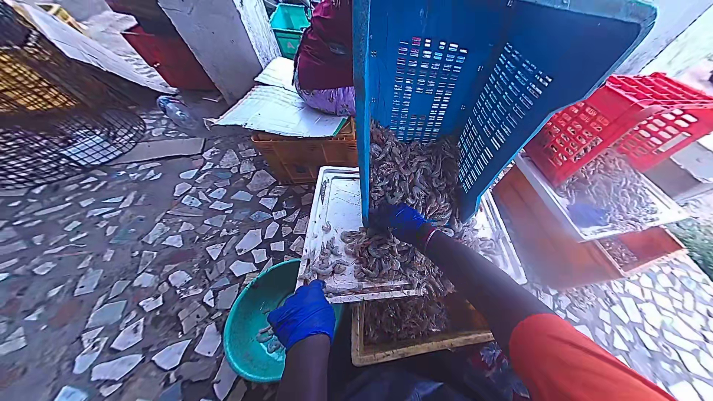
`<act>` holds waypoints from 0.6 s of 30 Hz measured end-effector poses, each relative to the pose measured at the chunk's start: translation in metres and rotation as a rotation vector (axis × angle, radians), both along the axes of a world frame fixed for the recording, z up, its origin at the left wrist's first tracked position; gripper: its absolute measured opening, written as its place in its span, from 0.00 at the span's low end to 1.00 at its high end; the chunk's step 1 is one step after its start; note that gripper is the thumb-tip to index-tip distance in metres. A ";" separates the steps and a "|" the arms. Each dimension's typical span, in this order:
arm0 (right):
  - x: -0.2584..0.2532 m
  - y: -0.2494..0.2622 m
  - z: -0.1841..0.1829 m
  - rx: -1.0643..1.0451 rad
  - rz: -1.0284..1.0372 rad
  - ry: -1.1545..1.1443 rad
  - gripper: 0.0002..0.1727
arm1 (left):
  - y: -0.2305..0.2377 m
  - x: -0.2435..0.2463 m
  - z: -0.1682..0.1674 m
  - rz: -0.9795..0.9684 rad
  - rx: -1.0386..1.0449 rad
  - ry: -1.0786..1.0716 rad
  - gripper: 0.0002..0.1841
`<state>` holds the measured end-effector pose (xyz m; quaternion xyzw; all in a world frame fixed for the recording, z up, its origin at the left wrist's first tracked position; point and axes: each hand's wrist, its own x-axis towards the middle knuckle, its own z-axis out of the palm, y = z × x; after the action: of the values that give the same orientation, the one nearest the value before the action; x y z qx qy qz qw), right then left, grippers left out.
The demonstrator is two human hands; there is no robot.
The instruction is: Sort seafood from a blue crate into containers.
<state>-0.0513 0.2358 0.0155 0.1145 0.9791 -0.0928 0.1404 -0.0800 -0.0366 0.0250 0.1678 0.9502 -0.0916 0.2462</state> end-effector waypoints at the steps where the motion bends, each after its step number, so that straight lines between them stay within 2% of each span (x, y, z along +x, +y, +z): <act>1: -0.003 0.001 0.000 0.022 0.018 -0.046 0.20 | 0.004 -0.002 0.001 0.010 -0.011 -0.016 0.24; 6: 0.024 0.008 -0.004 0.085 -0.017 -0.177 0.24 | 0.008 -0.004 -0.009 0.001 -0.052 0.051 0.22; 9: 0.055 0.013 -0.006 0.078 -0.035 -0.129 0.25 | 0.007 -0.004 -0.009 -0.023 -0.071 0.106 0.23; 12: 0.075 0.007 -0.007 0.119 -0.021 -0.106 0.23 | 0.014 0.003 -0.006 -0.036 0.067 0.138 0.30; 14: 0.089 0.006 -0.011 0.144 -0.004 0.042 0.19 | 0.028 0.014 -0.005 -0.063 0.303 0.149 0.33; 16: 0.103 0.001 -0.014 0.216 0.027 0.338 0.15 | 0.044 0.027 -0.002 -0.115 0.555 0.112 0.41; 18: 0.117 -0.007 -0.012 0.293 0.093 0.638 0.12 | 0.059 0.039 -0.001 -0.201 0.688 0.021 0.47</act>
<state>0.0658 0.2285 0.0038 0.0540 0.9807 0.0241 -0.1863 -0.0409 0.0219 0.0244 0.3327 0.9066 0.2080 0.1552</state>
